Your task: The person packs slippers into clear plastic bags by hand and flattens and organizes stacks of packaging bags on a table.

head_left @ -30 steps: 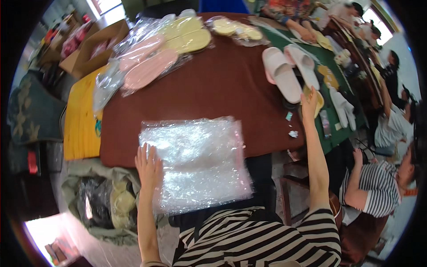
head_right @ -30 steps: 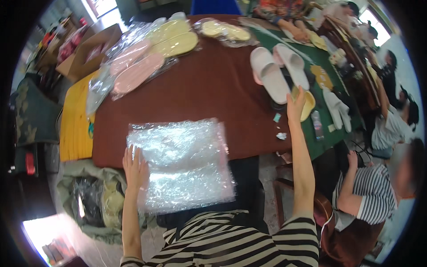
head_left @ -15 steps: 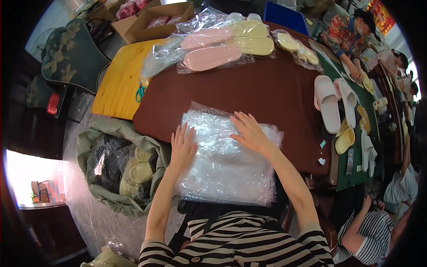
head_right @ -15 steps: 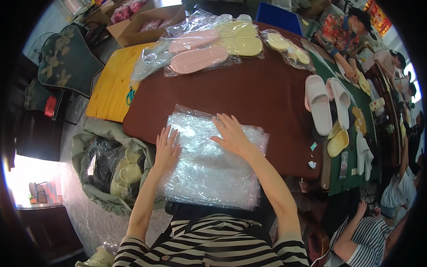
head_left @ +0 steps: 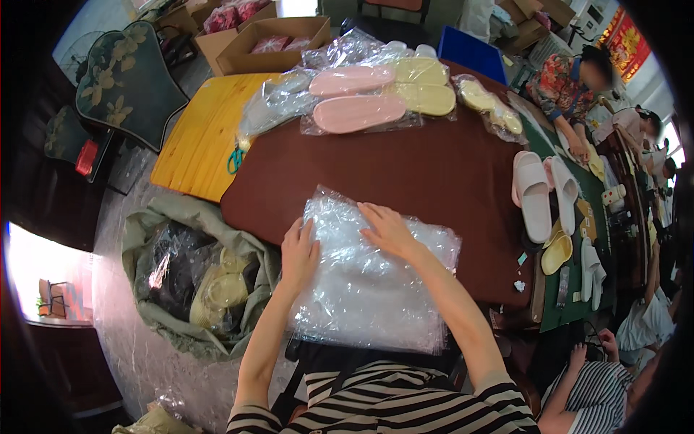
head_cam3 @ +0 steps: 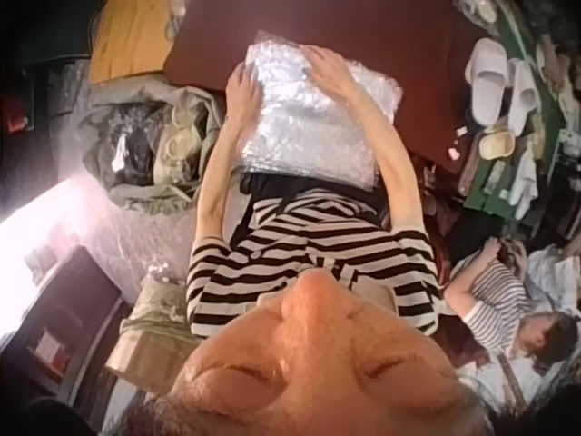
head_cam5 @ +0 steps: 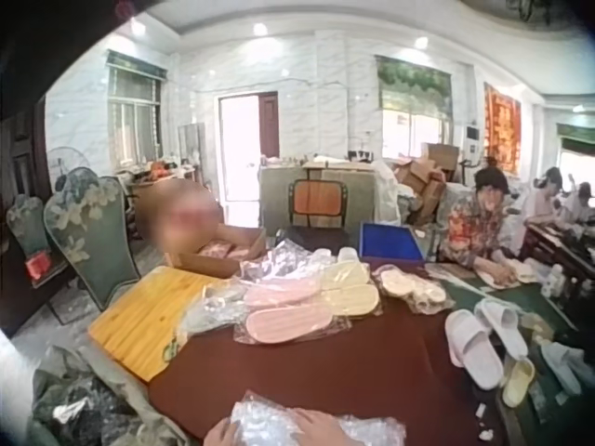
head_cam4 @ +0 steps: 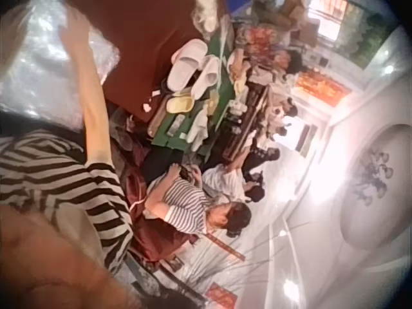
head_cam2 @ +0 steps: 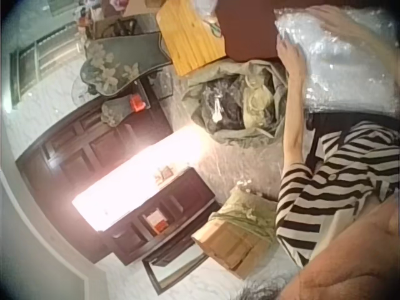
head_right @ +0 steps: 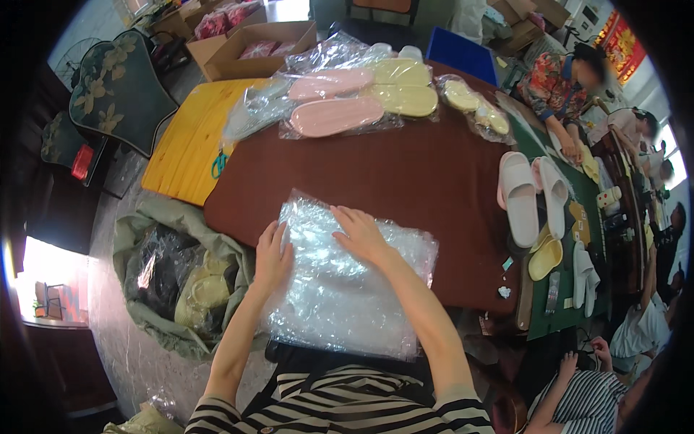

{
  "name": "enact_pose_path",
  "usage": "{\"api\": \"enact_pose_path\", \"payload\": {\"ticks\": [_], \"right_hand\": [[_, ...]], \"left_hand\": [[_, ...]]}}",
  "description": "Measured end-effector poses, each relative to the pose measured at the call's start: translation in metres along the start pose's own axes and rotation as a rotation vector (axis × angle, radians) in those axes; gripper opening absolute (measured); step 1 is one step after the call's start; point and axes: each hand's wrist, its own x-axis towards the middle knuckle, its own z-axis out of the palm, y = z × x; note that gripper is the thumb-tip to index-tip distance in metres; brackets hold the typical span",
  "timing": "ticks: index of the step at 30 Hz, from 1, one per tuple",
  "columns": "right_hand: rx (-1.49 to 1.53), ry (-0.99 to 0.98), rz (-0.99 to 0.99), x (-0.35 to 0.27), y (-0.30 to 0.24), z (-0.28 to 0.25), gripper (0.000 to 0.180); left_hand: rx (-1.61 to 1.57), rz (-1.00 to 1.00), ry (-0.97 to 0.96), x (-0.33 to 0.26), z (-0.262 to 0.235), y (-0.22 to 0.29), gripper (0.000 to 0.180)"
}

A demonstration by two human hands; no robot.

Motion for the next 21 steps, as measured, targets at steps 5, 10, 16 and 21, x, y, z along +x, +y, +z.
{"api": "enact_pose_path", "payload": {"ticks": [5, 10, 16, 21], "right_hand": [[-0.135, 0.078, 0.057, -0.008, 0.003, 0.019, 0.048], [-0.120, 0.203, 0.038, -0.008, -0.005, 0.023, 0.041], [-0.240, 0.288, 0.038, -0.011, 0.000, 0.031, 0.040], [-0.179, 0.258, 0.073, -0.012, -0.001, 0.034, 0.045]], "left_hand": [[0.216, -0.034, -0.051, -0.004, -0.009, 0.008, 0.053], [0.092, -0.032, -0.046, -0.001, -0.005, -0.004, 0.051], [0.341, 0.237, 0.007, 0.015, -0.008, 0.020, 0.043], [0.366, 0.241, -0.148, 0.012, 0.019, 0.018, 0.052]]}}
